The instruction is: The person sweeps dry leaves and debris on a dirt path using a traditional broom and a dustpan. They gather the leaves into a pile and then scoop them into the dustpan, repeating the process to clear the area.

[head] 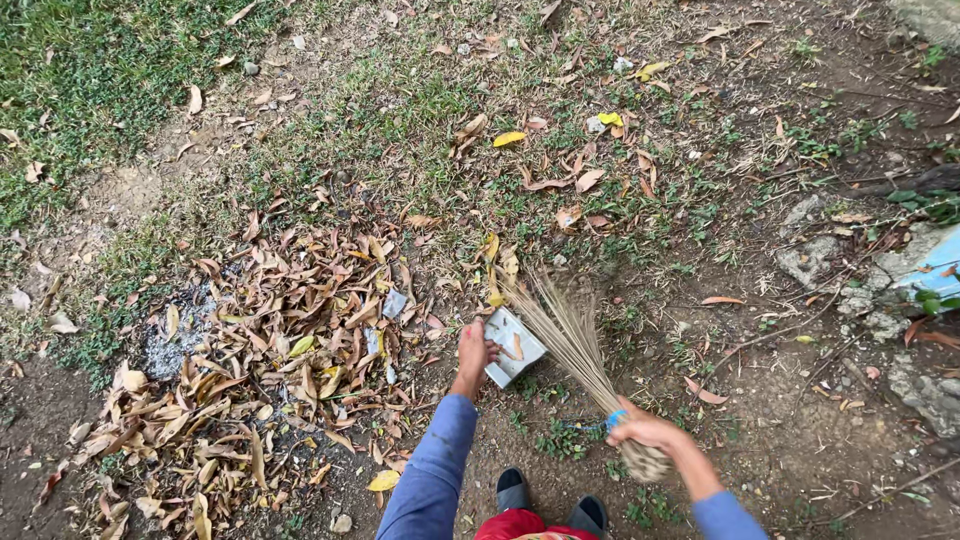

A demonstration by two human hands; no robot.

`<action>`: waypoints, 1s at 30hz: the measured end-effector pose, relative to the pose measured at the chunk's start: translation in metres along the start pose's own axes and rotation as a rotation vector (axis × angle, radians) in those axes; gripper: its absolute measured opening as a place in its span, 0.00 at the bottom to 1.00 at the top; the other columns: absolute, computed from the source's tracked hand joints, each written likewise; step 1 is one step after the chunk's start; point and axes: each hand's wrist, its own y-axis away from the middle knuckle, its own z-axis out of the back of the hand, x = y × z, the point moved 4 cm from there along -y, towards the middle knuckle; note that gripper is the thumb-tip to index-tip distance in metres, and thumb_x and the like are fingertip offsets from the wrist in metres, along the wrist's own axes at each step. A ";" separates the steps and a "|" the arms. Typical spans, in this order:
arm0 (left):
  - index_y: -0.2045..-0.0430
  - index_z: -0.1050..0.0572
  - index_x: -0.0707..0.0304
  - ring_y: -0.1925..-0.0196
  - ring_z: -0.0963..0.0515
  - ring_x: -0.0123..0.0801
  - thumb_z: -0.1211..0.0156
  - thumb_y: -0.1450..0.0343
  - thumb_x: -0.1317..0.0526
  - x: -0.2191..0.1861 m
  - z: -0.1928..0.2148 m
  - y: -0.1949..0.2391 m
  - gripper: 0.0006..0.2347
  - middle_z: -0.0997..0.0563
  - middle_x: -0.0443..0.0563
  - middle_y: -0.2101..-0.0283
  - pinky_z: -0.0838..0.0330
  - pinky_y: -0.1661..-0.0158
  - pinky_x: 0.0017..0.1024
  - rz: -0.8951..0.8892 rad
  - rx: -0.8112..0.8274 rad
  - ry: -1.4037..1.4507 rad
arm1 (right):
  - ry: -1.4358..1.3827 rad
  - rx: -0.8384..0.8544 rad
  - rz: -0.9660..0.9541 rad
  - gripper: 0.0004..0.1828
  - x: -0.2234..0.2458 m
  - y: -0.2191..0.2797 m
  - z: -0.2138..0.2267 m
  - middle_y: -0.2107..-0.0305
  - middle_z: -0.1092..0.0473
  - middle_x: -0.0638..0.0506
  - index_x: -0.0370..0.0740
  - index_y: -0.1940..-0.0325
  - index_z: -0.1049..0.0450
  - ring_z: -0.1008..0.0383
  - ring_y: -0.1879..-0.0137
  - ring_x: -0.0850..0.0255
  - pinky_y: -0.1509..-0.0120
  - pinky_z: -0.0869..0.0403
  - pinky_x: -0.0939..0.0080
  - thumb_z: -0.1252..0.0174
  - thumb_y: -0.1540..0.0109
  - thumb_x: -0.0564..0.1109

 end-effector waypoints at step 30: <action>0.63 0.31 0.62 0.76 0.32 0.28 0.46 0.27 0.43 -0.050 0.033 -0.049 0.19 0.32 0.44 0.75 0.33 0.80 0.34 -0.124 -0.176 -0.273 | 0.497 0.082 -0.319 0.70 0.005 0.001 -0.055 0.57 0.20 0.41 0.49 0.19 0.73 0.22 0.62 0.55 0.55 0.23 0.55 0.33 0.54 0.43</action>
